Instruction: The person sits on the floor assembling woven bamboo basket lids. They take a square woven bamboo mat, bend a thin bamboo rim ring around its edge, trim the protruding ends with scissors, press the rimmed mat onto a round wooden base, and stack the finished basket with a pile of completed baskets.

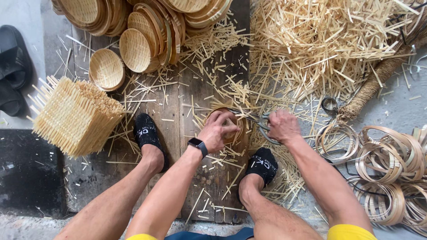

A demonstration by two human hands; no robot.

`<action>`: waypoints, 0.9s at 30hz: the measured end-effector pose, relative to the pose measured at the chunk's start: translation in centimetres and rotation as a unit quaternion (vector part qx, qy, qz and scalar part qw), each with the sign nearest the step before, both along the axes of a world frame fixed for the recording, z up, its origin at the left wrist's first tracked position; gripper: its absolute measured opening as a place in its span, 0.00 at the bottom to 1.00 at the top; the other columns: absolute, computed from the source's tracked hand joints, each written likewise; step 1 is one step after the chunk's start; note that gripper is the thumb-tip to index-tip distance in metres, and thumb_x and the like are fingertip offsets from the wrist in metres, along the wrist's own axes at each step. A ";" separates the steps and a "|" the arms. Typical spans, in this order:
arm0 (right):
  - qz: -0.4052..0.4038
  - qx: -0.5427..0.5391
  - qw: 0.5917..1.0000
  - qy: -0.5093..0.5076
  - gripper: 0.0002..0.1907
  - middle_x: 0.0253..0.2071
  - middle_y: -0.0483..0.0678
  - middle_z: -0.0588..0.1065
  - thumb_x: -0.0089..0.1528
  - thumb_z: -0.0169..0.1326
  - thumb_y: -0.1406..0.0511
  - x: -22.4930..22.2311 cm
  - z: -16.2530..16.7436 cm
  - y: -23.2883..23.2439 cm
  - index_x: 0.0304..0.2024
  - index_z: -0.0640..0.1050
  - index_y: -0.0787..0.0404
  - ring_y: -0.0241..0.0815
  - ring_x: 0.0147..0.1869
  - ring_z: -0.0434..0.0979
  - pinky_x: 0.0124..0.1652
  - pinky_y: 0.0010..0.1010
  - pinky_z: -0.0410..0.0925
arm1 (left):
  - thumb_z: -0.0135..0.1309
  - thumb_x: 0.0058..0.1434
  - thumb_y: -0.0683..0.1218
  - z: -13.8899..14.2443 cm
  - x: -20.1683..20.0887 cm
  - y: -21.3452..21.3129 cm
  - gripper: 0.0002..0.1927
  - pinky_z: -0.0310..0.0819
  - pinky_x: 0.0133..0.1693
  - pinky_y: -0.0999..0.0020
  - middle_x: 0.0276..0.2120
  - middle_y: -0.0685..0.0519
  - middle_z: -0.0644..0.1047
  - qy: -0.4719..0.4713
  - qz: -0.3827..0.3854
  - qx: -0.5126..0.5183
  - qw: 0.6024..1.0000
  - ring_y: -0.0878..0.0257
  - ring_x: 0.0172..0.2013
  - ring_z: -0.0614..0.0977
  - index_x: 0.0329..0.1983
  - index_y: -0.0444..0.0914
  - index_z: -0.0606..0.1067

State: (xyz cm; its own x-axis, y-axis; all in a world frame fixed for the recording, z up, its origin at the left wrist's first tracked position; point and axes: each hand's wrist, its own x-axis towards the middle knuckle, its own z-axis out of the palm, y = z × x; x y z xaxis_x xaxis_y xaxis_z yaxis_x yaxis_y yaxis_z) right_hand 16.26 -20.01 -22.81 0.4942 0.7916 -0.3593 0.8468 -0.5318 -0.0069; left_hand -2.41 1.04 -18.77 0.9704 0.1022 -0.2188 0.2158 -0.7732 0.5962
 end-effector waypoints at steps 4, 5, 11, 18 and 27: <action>-0.011 0.060 0.998 0.011 0.18 0.35 0.54 0.74 0.59 0.56 0.54 0.3 0.7 -0.5 0.38 0.76 0.63 0.46 0.38 0.75 0.37 0.38 0.73 | 0.73 0.39 0.42 0.2 -1.0 -2.3 0.54 0.54 0.65 0.49 0.68 0.40 0.54 0.040 0.271 -0.164 0.948 0.40 0.67 0.57 0.71 0.45 0.60; 0.006 0.104 0.995 -0.010 0.21 0.32 0.55 0.74 0.55 0.58 0.53 0.2 0.7 -0.4 0.35 0.76 0.65 0.48 0.35 0.75 0.35 0.38 0.72 | 0.72 0.41 0.42 0.0 -1.1 -2.9 0.53 0.55 0.66 0.49 0.67 0.41 0.56 0.006 0.273 -0.137 0.952 0.41 0.67 0.59 0.71 0.46 0.60; 0.009 0.084 0.995 -0.043 0.14 0.30 0.54 0.75 0.56 0.56 0.58 -0.4 0.3 0.9 0.32 0.76 0.63 0.46 0.34 0.75 0.34 0.37 0.73 | 0.67 0.40 0.36 -1.1 -1.4 -2.5 0.51 0.59 0.69 0.51 0.68 0.42 0.62 -0.061 0.182 -0.059 0.980 0.41 0.68 0.63 0.71 0.48 0.65; 0.002 0.124 0.992 0.000 0.20 0.31 0.57 0.75 0.56 0.59 0.53 0.2 0.5 -0.4 0.32 0.77 0.65 0.50 0.35 0.77 0.34 0.40 0.73 | 0.67 0.47 0.41 -1.1 -1.6 -3.6 0.48 0.63 0.65 0.53 0.63 0.39 0.64 -0.086 0.333 -0.122 0.931 0.42 0.64 0.67 0.70 0.43 0.57; -0.027 0.012 0.998 0.046 0.13 0.40 0.54 0.75 0.62 0.56 0.57 0.4 -0.8 -0.7 0.39 0.77 0.60 0.47 0.45 0.76 0.46 0.37 0.72 | 0.61 0.47 0.35 -2.2 -1.5 -3.1 0.42 0.63 0.66 0.53 0.59 0.41 0.68 -0.094 0.301 -0.098 0.944 0.44 0.63 0.69 0.68 0.42 0.64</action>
State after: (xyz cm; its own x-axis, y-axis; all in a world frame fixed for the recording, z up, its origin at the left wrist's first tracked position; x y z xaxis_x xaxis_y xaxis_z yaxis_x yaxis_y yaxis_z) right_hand 16.62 -20.69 -23.64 0.5025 0.7731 -0.3871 0.8115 -0.5762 -0.0974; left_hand -3.87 -2.06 -21.02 0.7730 0.6227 -0.1212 0.4576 -0.4150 0.7864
